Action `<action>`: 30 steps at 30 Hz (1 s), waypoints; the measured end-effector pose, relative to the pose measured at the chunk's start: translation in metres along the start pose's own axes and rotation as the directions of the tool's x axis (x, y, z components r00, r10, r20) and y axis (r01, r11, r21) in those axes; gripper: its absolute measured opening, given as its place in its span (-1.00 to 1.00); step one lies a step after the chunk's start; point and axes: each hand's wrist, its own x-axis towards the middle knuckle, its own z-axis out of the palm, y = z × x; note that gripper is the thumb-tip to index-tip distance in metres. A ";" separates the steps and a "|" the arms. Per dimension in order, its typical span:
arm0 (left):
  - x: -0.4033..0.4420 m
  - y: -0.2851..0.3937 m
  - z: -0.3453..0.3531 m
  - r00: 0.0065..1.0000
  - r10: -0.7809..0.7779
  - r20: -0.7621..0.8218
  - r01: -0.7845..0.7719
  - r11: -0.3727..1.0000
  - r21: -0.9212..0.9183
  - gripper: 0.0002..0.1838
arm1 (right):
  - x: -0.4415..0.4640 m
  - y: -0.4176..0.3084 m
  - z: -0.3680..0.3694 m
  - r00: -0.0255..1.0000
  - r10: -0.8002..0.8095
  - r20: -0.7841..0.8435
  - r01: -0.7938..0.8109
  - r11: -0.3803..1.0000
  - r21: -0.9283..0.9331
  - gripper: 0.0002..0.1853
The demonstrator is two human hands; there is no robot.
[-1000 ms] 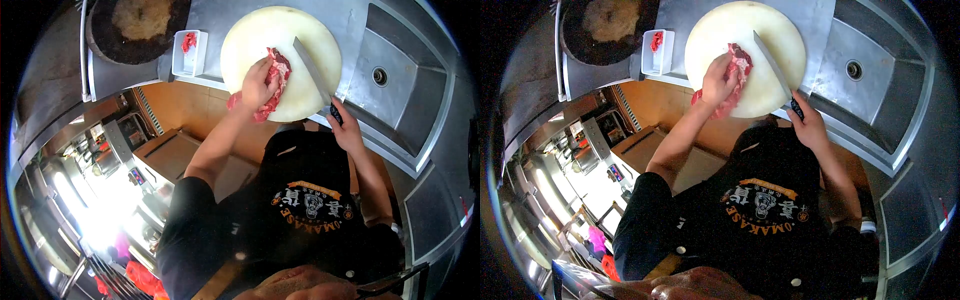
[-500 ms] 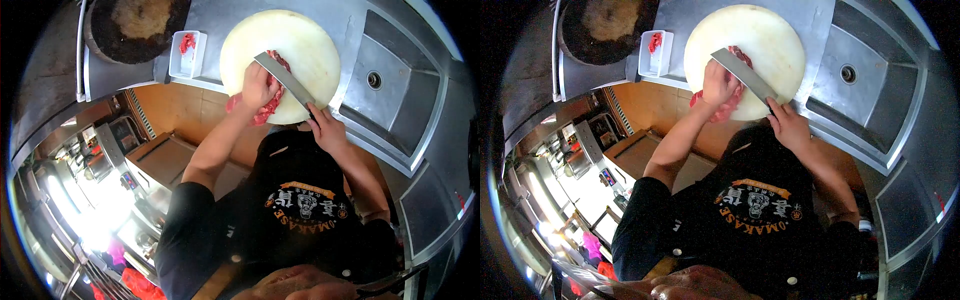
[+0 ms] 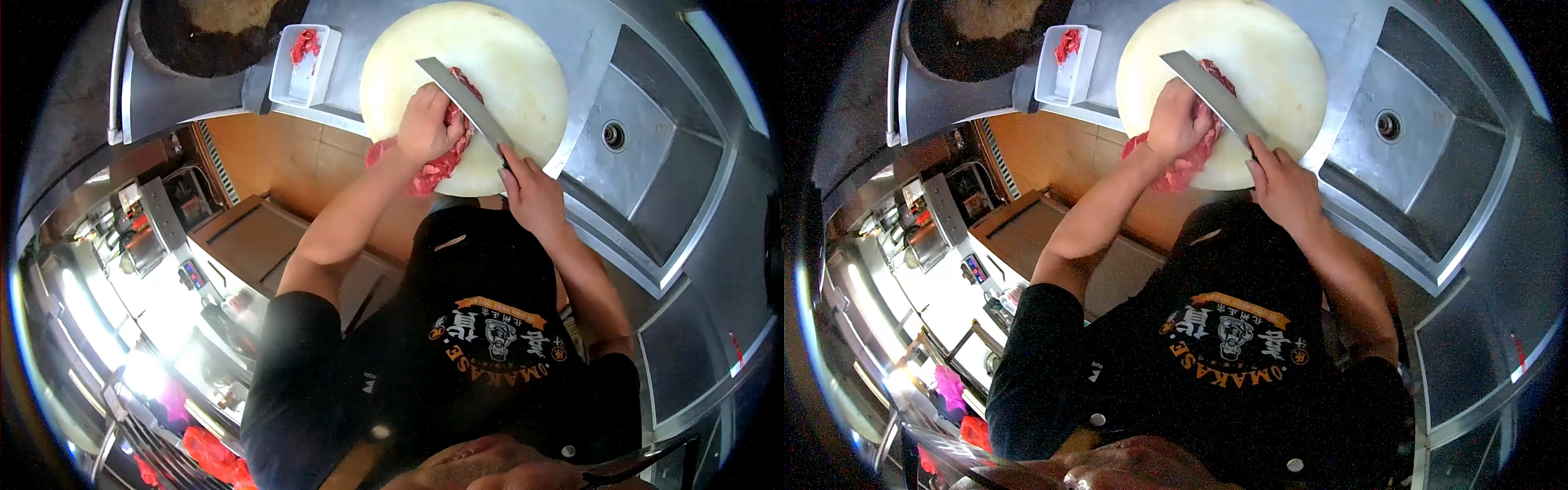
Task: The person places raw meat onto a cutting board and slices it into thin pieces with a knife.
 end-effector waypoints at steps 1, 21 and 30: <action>-0.001 -0.003 0.002 0.999 0.021 -0.028 -0.021 1.000 0.003 -0.53 | 0.008 -0.002 -0.001 1.000 -0.003 -0.003 0.003 1.000 0.014 -0.51; 0.001 0.000 0.002 0.997 0.003 -0.074 -0.006 0.999 -0.033 -0.55 | 0.025 0.010 -0.019 0.999 -0.035 -0.035 0.038 0.996 0.086 -0.57; -0.002 0.004 0.003 0.995 0.014 -0.099 -0.015 1.000 -0.015 -0.56 | 0.112 0.003 -0.006 1.000 0.002 0.012 -0.004 0.989 0.149 -0.59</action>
